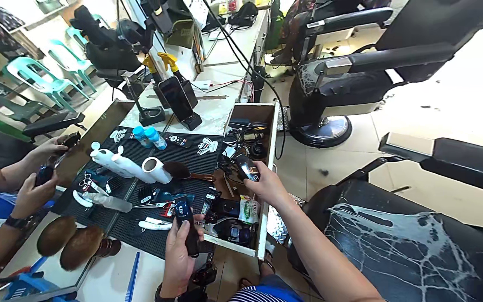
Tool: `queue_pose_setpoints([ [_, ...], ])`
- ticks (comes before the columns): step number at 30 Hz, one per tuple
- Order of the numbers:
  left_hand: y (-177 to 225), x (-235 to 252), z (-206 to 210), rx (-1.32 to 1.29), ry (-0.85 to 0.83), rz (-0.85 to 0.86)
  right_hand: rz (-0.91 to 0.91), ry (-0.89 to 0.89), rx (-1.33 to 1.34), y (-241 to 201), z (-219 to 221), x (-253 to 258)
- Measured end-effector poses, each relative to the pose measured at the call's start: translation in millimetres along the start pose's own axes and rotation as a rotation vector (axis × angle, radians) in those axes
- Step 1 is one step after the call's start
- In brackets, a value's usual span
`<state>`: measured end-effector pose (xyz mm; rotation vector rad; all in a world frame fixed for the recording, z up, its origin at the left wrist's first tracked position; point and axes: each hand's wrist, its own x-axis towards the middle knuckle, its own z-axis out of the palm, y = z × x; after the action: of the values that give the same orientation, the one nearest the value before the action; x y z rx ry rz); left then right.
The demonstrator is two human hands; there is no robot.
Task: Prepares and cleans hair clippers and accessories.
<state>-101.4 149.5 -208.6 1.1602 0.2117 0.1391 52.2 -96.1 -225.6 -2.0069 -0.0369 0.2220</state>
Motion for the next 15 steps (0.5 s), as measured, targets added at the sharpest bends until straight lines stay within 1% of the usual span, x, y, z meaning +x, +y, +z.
queue_pose_setpoints([
  [3,3.7,-2.9,-4.0,0.004,0.064,-0.020,-0.052,-0.001,-0.091,1.7,-3.4,13.4],
  [6,7.7,-2.6,0.0,0.047,0.114,-0.032,-0.096,0.089,-0.105,-1.1,-3.3,16.5],
  [10,8.4,5.5,13.6,0.073,0.085,-0.038,-0.139,0.232,-0.029,-3.5,4.9,11.3],
  [12,6.9,12.3,21.2,0.061,0.062,-0.042,-0.114,0.256,0.029,-4.0,9.7,8.1],
  [15,6.4,23.5,33.5,0.068,0.007,-0.044,-0.082,0.238,0.113,-2.3,12.2,4.7],
])
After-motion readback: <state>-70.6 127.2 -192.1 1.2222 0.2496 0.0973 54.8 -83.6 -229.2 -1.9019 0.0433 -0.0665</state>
